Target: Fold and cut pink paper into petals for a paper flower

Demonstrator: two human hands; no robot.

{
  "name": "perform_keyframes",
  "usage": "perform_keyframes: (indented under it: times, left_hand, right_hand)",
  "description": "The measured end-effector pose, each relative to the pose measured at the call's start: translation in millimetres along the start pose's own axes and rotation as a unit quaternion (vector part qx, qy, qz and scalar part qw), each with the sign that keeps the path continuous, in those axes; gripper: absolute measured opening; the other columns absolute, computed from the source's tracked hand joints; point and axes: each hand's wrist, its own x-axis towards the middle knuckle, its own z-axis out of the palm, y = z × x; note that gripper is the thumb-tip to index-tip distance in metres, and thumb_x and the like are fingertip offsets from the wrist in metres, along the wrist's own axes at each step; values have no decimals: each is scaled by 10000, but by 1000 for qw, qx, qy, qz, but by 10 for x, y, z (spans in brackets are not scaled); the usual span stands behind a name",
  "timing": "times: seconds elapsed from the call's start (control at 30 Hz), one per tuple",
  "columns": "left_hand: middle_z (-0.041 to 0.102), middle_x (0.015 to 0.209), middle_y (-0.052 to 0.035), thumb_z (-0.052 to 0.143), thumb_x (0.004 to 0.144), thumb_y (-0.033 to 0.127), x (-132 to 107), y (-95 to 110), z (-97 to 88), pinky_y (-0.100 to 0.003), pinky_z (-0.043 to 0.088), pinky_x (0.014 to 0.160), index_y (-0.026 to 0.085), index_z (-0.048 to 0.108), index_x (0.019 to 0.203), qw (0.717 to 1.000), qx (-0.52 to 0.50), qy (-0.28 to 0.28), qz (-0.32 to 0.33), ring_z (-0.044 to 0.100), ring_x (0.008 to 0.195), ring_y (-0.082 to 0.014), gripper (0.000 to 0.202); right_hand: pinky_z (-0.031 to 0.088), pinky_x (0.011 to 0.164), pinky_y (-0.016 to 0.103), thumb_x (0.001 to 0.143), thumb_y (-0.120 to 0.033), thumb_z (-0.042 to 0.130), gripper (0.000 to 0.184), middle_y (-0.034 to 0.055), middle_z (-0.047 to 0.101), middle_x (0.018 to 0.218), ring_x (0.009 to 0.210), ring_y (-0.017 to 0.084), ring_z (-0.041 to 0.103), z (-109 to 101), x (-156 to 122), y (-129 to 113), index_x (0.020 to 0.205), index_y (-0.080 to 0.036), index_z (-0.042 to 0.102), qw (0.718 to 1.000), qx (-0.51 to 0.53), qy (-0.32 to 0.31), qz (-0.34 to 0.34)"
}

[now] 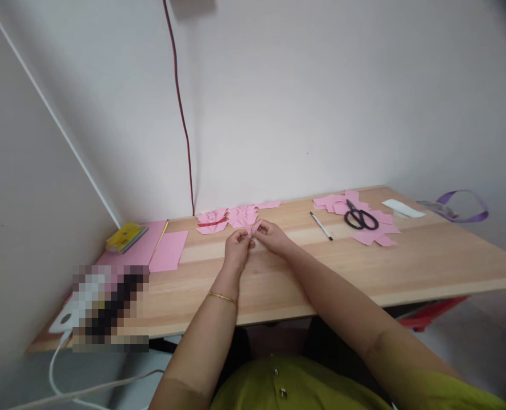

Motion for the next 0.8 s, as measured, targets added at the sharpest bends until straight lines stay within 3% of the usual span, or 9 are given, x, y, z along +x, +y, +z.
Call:
perform_keyframes:
  times: [0.5, 0.67, 0.8]
  left_hand:
    - [590, 554, 4, 713, 644, 334, 3, -27, -21, -212, 406, 564, 136, 654, 764, 997, 60, -23, 30, 527, 521, -90, 239]
    - [592, 536, 1, 707, 641, 329, -11, -6, -24, -214, 391, 546, 139, 646, 723, 995, 90, -20, 24, 525, 508, -100, 216]
    - [591, 543, 5, 697, 640, 284, 0, -24, -30, -213, 385, 552, 143, 644, 735, 994, 95, -28, 36, 520, 512, -97, 178]
  right_hand:
    - [436, 733, 265, 678, -363, 644, 238, 12, 617, 797, 750, 130, 558, -45, -40, 14, 766, -151, 583, 999, 31, 15, 11]
    - [426, 638, 233, 626, -378, 697, 300, -11, 607, 719, 652, 110, 542, -19, -50, 11, 806, -159, 601, 996, 70, 3, 52]
    - [433, 631, 242, 656, -406, 676, 277, -5, 610, 684, 644, 119, 541, -7, -45, 1, 771, -165, 600, 997, 71, -2, 41]
